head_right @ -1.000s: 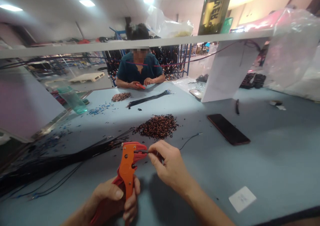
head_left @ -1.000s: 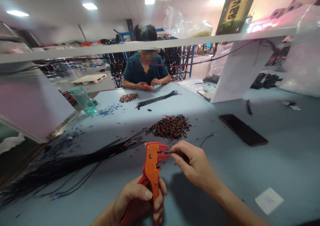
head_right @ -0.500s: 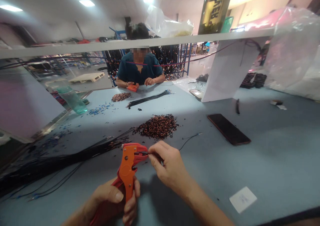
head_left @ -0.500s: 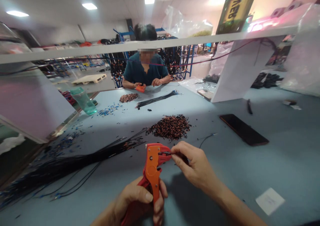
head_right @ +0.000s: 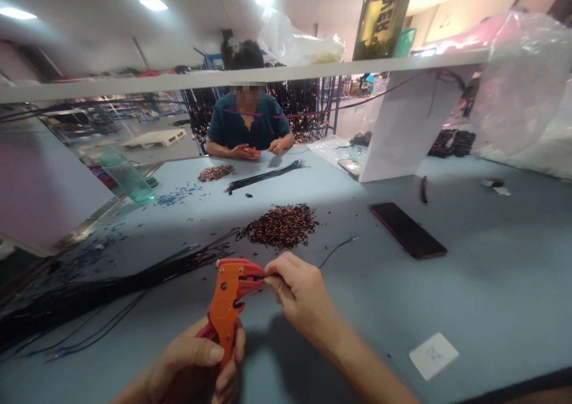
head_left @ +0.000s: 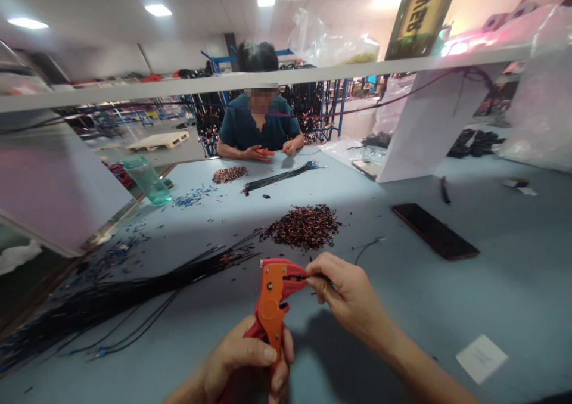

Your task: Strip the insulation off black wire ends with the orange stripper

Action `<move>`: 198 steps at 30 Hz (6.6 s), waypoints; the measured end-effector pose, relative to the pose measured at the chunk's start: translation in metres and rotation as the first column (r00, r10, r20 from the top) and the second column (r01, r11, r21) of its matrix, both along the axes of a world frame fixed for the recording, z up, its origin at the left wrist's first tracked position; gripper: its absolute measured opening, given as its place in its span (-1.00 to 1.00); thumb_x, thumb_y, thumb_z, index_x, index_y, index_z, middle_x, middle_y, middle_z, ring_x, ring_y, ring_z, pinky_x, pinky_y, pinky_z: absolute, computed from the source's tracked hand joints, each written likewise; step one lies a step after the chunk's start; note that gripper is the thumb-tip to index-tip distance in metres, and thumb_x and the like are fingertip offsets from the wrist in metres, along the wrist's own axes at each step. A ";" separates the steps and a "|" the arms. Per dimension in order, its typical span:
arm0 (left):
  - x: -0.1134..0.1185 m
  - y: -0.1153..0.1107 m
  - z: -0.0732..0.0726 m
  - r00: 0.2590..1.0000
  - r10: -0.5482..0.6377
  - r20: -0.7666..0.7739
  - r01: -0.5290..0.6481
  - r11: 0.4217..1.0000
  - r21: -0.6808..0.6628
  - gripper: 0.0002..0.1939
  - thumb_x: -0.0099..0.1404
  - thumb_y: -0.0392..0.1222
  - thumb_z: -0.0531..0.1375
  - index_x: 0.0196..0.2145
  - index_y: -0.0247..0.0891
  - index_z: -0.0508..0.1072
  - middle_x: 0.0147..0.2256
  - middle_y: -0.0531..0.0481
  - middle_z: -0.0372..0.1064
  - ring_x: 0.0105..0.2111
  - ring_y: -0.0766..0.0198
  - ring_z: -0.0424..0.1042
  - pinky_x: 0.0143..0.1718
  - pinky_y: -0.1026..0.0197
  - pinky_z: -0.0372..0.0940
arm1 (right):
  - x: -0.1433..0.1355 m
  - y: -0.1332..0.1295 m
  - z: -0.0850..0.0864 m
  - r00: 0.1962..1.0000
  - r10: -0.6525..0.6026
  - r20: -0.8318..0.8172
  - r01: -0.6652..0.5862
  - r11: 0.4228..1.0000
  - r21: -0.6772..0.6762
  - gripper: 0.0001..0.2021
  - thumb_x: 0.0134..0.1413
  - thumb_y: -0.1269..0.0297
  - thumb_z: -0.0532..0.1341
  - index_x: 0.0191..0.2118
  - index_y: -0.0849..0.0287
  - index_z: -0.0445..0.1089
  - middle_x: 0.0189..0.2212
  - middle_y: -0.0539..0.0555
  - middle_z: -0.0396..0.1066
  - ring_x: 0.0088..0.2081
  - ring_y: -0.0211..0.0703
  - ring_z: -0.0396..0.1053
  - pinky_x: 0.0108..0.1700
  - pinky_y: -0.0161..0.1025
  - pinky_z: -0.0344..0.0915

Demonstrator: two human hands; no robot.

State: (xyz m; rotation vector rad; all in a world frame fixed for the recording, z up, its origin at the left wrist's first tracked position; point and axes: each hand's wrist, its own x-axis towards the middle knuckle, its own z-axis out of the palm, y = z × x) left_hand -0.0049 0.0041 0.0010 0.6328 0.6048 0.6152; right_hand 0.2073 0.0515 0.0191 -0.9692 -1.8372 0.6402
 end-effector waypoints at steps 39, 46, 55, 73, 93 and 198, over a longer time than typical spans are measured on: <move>-0.005 0.001 0.005 0.956 0.274 0.106 -0.286 0.952 0.112 -0.72 0.27 -0.12 0.19 -0.52 -0.25 0.25 -0.68 0.20 0.10 -0.76 0.49 0.05 -0.62 0.33 0.21 | 0.004 0.004 -0.001 0.989 -0.119 0.083 0.125 0.990 -0.059 -0.84 0.23 0.34 0.07 -0.39 0.15 0.30 -0.61 -0.12 0.15 -0.57 -0.33 0.13 -0.46 -0.39 0.08; 0.002 0.006 0.003 0.974 0.214 0.078 -0.222 0.967 0.121 -0.77 0.14 -0.14 0.25 -0.29 -0.32 0.40 -0.47 0.03 0.30 -0.47 0.23 0.39 -0.37 0.11 0.34 | 0.000 0.001 -0.004 0.992 -0.090 0.088 0.090 0.996 0.000 -0.85 0.22 0.35 0.10 -0.38 0.16 0.33 -0.58 -0.09 0.22 -0.56 -0.32 0.15 -0.45 -0.37 0.11; 0.004 0.003 -0.005 0.981 0.188 0.053 -0.195 0.959 0.207 -0.75 0.15 -0.13 0.25 -0.25 -0.30 0.39 -0.44 0.02 0.30 -0.43 0.23 0.38 -0.31 0.09 0.29 | -0.008 -0.005 -0.002 0.997 0.008 0.071 -0.003 0.997 -0.077 -0.86 0.19 0.37 0.09 -0.39 0.15 0.34 -0.55 -0.06 0.32 -0.53 -0.30 0.22 -0.43 -0.38 0.15; -0.001 0.009 -0.001 0.575 0.781 -0.242 0.368 0.017 0.930 -0.79 0.19 -0.22 0.13 -0.18 -0.21 0.28 -0.41 -0.01 0.28 -0.47 0.22 0.27 -0.46 0.19 0.20 | -0.021 -0.016 0.002 0.899 0.101 -0.425 -0.346 0.761 -0.550 -0.79 0.11 0.15 0.18 -0.41 0.18 0.29 -0.60 -0.10 0.21 -0.58 -0.35 0.08 -0.53 -0.39 0.07; -0.001 0.007 -0.006 0.439 0.868 -0.231 0.525 -0.040 0.850 -0.71 0.15 -0.29 0.09 -0.13 -0.26 0.25 -0.35 -0.15 0.33 -0.38 0.11 0.32 -0.39 0.09 0.30 | -0.021 -0.015 -0.002 0.894 0.167 -0.415 -0.393 0.735 -0.553 -0.95 -0.12 0.41 0.16 -0.52 0.19 0.29 -0.56 -0.09 0.25 -0.50 -0.35 0.14 -0.47 -0.41 0.14; -0.008 0.005 0.012 0.766 0.461 -0.449 0.027 0.674 0.738 -0.73 0.23 -0.02 0.19 -0.23 -0.28 0.42 -0.53 0.10 0.19 -0.54 0.35 0.13 -0.49 0.29 0.07 | -0.013 -0.006 -0.004 0.968 0.131 -0.212 -0.224 0.831 -0.509 -0.86 0.09 0.25 0.16 -0.38 0.19 0.38 -0.56 -0.06 0.25 -0.52 -0.28 0.20 -0.45 -0.34 0.16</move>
